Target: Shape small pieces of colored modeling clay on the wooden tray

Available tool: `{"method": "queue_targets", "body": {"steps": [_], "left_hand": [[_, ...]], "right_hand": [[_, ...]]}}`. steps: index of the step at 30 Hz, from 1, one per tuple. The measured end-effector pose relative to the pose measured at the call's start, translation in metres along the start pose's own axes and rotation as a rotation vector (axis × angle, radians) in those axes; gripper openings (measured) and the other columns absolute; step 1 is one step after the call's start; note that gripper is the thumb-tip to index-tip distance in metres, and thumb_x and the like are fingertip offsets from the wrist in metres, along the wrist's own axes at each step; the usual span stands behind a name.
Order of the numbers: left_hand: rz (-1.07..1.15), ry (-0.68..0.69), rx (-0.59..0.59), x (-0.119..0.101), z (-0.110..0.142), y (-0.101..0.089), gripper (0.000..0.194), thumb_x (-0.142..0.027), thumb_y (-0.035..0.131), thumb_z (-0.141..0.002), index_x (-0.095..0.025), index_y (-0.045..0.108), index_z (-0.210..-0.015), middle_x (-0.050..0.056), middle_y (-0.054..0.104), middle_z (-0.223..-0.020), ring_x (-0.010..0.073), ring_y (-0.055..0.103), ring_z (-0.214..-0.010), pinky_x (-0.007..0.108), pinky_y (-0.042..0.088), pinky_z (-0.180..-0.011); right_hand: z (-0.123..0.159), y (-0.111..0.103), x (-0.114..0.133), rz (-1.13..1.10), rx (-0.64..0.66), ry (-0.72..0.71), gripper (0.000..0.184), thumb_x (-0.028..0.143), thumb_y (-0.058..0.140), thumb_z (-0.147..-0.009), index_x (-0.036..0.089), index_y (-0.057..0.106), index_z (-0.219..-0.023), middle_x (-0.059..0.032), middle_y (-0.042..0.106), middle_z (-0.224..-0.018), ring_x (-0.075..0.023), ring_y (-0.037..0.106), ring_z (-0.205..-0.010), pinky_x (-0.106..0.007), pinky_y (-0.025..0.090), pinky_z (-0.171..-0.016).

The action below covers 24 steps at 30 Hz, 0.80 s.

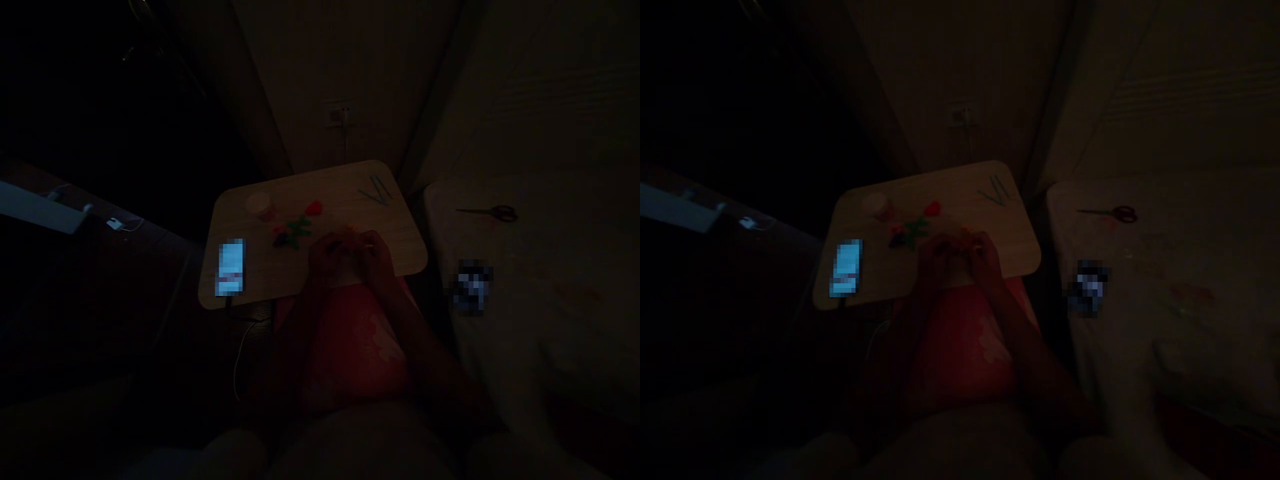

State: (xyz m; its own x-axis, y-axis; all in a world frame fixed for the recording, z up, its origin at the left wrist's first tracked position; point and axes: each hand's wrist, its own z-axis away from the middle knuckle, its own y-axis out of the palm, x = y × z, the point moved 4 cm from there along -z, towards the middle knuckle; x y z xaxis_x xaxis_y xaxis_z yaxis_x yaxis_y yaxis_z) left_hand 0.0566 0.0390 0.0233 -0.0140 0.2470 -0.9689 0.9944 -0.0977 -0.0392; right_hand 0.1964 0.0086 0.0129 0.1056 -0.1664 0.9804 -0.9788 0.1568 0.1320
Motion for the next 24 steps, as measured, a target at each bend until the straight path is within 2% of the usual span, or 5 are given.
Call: {"method": "queue_targets", "body": {"steps": [6,12,15,19,24], "left_hand": [[-0.025,-0.111,-0.138,0.003,-0.001,-0.009,0.014,-0.030,0.079,-0.078,-0.018,0.077,-0.071,0.001,0.072,-0.069,0.0147,0.065,-0.068,0.025,0.051,-0.067],[0.032,-0.149,-0.337,0.009,-0.002,-0.016,0.017,-0.031,0.084,-0.072,-0.017,0.078,-0.079,0.004,0.078,-0.082,0.0165,0.070,-0.077,0.027,0.056,-0.073],[0.061,-0.137,-0.335,0.009,-0.001,-0.014,0.023,-0.031,0.087,-0.070,-0.018,0.077,-0.086,0.004,0.077,-0.084,0.0159,0.070,-0.077,0.027,0.057,-0.073],[0.048,-0.109,-0.293,0.006,0.000,-0.010,0.023,-0.033,0.088,-0.069,-0.018,0.074,-0.080,0.002,0.075,-0.079,0.0155,0.069,-0.074,0.026,0.056,-0.070],[0.001,-0.129,-0.187,0.006,0.000,-0.007,0.020,-0.037,0.084,-0.075,-0.018,0.077,-0.077,0.004,0.078,-0.081,0.0175,0.071,-0.078,0.028,0.057,-0.074]], "right_hand": [[-0.001,0.000,-0.003,-0.075,0.021,-0.006,0.031,0.057,0.057,-0.097,0.026,0.058,-0.093,0.0033,0.047,-0.071,-0.0147,0.041,-0.061,-0.027,0.035,-0.055],[0.003,-0.002,0.000,-0.052,-0.060,-0.071,0.022,0.044,0.062,-0.097,0.026,0.058,-0.110,0.0014,0.064,-0.081,-0.0159,0.056,-0.069,-0.029,0.044,-0.064],[0.004,-0.003,0.001,0.046,-0.038,-0.103,0.017,0.038,0.065,-0.096,0.027,0.058,-0.105,0.0021,0.068,-0.080,-0.0163,0.062,-0.070,-0.029,0.048,-0.067],[0.006,-0.003,0.005,0.286,0.023,-0.180,0.013,0.037,0.072,-0.092,0.024,0.070,-0.096,0.0003,0.069,-0.080,-0.0154,0.058,-0.065,-0.029,0.045,-0.062],[0.005,-0.006,0.017,0.459,-0.040,-0.377,0.013,0.037,0.073,-0.094,0.024,0.074,-0.092,-0.0030,0.068,-0.083,-0.0195,0.061,-0.075,-0.034,0.049,-0.069]]}}
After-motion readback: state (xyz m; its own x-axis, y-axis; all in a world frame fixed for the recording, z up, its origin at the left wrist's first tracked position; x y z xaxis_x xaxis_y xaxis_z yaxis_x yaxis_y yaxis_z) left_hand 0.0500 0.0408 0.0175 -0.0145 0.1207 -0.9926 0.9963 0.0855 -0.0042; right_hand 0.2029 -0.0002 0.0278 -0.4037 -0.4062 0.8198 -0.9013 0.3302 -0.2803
